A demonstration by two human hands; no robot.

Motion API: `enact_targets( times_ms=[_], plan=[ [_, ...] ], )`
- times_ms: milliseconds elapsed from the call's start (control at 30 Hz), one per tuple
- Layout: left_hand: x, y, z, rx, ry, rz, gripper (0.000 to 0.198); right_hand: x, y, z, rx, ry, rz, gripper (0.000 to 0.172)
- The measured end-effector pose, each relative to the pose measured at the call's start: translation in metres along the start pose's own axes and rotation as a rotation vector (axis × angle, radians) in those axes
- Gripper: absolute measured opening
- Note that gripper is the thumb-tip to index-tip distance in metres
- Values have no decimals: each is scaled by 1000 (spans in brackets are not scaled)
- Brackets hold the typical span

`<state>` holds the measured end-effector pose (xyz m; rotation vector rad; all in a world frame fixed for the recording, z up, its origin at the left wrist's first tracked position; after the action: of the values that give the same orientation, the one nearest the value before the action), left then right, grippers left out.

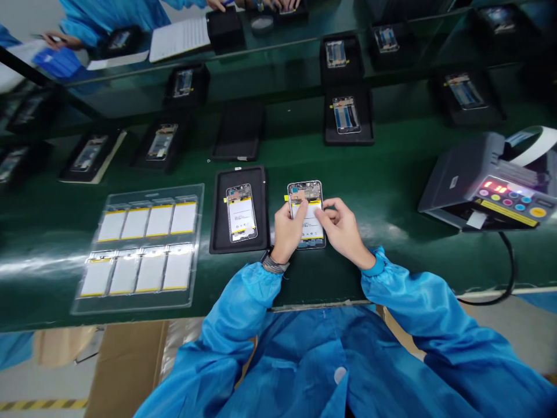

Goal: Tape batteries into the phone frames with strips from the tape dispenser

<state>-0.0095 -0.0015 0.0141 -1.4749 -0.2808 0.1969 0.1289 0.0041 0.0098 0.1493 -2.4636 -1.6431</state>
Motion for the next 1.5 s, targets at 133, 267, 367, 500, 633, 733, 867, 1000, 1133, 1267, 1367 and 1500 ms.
enact_targets(
  times_ms=[133,267,367,500,633,733,867,1000,1133,1267,1367,1500],
  plan=[
    [5,-2,-4,29,1,18,42,0,-1,2,-1,-86,-80,42],
    [9,-3,-8,72,17,33,40,-3,2,2,-23,-130,-171,44],
    [11,-4,-10,70,40,26,41,-4,4,1,-52,-172,-249,45],
    [10,-6,-11,75,63,18,44,-5,4,0,-76,-173,-251,43],
    [7,-5,-10,72,119,-10,48,-6,2,-3,-93,-144,-222,41],
    [6,-3,-10,57,154,-22,48,-8,2,-5,-95,-147,-241,40],
    [6,-2,-10,78,154,9,47,-8,3,-5,-91,-179,-258,39],
    [5,0,-11,107,158,57,44,-7,2,-4,-110,-178,-257,41],
    [4,2,-11,122,171,70,40,-8,0,-4,-121,-161,-264,39],
    [5,-1,-10,125,157,79,38,-8,0,-6,-123,-155,-265,38],
    [6,-3,-10,116,142,93,38,-7,0,-5,-121,-180,-272,40],
    [6,-2,-11,108,138,102,38,-7,0,-4,-123,-215,-298,41]
  ],
)
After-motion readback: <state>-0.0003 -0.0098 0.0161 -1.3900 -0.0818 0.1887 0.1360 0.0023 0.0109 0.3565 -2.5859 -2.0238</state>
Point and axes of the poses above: each hand's wrist, its own z-axis towards the middle knuckle, its own x-axis out of the palm, y = z × x, the point moved 1 cm from there along z, towards the middle knuckle, and after that the axes turned 15 degrees about x, right-handed, at the moved point
